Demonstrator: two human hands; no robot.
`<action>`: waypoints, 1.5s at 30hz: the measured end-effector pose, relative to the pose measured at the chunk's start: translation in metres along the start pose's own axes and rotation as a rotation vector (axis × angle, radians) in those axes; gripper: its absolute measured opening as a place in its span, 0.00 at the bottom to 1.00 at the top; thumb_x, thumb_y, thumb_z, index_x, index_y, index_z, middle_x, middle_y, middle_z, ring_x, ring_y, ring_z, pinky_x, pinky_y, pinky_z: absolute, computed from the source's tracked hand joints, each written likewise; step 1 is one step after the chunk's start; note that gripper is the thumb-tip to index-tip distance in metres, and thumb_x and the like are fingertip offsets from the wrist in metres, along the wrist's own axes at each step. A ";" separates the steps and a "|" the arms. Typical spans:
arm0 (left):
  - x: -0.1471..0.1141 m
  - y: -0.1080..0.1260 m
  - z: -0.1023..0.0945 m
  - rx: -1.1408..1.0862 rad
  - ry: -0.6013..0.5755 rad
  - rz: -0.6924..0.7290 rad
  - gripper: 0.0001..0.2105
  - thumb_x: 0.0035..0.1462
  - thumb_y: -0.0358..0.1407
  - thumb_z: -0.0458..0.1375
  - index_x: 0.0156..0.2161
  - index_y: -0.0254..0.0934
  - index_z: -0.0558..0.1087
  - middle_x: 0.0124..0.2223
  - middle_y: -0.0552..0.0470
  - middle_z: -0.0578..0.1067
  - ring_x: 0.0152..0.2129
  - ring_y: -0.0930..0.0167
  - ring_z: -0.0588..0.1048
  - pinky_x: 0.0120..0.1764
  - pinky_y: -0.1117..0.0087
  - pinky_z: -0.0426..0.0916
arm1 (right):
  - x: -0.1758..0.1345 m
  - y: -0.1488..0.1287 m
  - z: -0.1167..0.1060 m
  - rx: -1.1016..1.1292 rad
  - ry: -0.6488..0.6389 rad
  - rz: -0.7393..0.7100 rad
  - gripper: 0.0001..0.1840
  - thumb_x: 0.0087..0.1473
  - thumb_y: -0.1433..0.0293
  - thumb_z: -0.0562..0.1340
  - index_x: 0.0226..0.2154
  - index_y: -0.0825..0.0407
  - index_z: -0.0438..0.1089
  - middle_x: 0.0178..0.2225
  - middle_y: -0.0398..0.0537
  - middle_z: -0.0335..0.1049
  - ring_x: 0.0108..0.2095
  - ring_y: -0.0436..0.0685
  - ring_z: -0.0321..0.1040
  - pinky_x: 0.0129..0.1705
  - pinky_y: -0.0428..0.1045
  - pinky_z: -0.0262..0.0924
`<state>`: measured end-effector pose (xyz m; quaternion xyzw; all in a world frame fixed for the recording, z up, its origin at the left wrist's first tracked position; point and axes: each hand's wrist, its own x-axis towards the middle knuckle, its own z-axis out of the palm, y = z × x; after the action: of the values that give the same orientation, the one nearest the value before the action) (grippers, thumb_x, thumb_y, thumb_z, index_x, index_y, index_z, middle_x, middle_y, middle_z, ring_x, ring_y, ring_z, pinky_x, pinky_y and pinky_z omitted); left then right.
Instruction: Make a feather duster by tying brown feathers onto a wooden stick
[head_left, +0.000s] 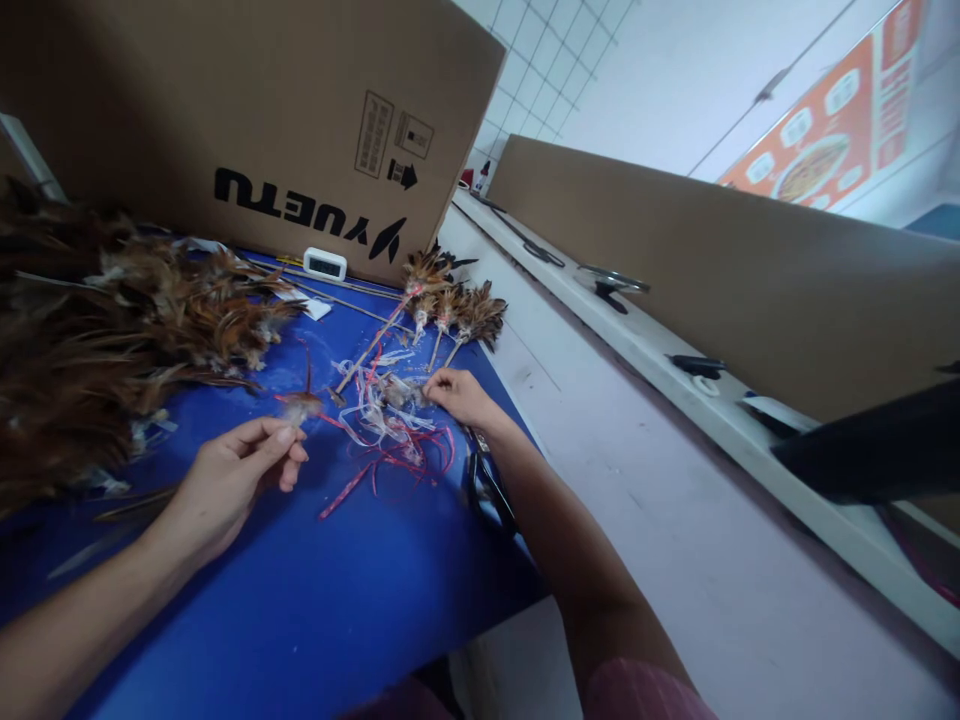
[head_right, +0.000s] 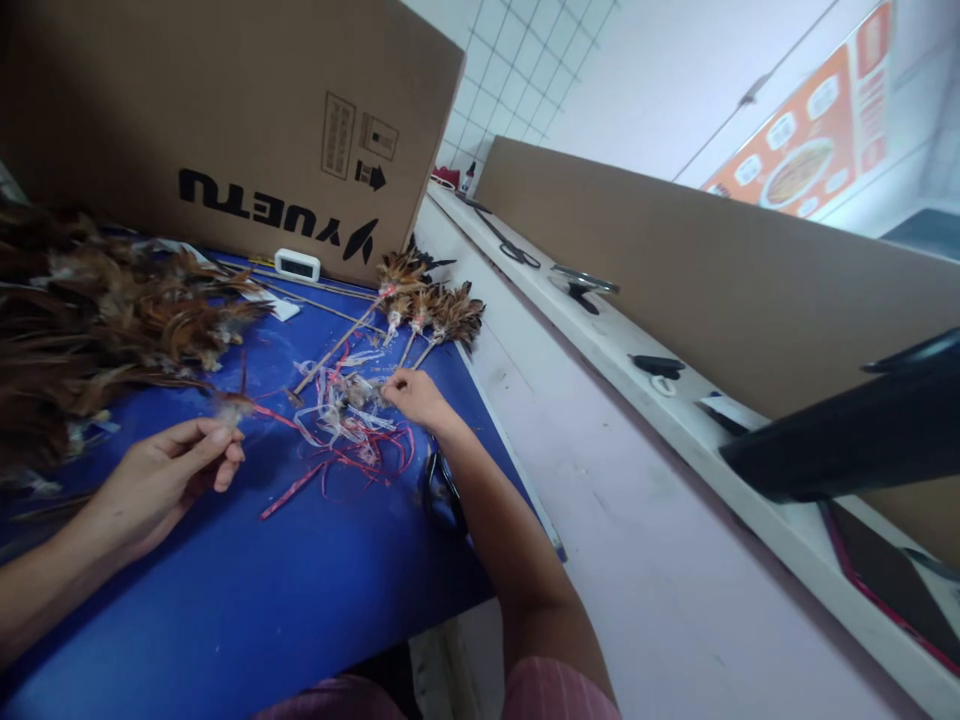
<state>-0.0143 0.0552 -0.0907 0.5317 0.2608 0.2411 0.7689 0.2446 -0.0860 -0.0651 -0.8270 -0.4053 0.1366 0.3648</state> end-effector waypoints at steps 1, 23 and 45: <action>0.000 0.000 0.000 -0.002 0.002 -0.001 0.14 0.41 0.41 0.68 0.29 0.32 0.74 0.23 0.54 0.73 0.16 0.77 0.67 0.22 0.75 0.62 | -0.001 -0.003 -0.001 0.073 0.014 0.008 0.05 0.43 0.70 0.60 0.22 0.55 0.66 0.19 0.39 0.65 0.22 0.47 0.60 0.26 0.43 0.54; 0.000 0.000 0.001 -0.005 0.006 -0.002 0.15 0.39 0.41 0.69 0.29 0.32 0.74 0.23 0.54 0.74 0.16 0.77 0.68 0.22 0.76 0.63 | -0.028 -0.015 -0.011 -0.144 -0.024 -0.141 0.12 0.45 0.69 0.65 0.36 0.54 0.72 0.34 0.46 0.71 0.29 0.49 0.66 0.37 0.47 0.59; 0.001 -0.002 -0.003 0.003 -0.012 -0.005 0.12 0.43 0.40 0.67 0.28 0.32 0.74 0.23 0.54 0.74 0.16 0.77 0.67 0.22 0.76 0.62 | -0.008 -0.002 -0.019 -0.088 0.005 -0.098 0.10 0.48 0.64 0.61 0.26 0.54 0.68 0.21 0.39 0.63 0.22 0.48 0.57 0.27 0.44 0.51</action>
<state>-0.0151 0.0570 -0.0930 0.5335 0.2580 0.2354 0.7703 0.2482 -0.1006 -0.0507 -0.8217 -0.4501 0.0984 0.3354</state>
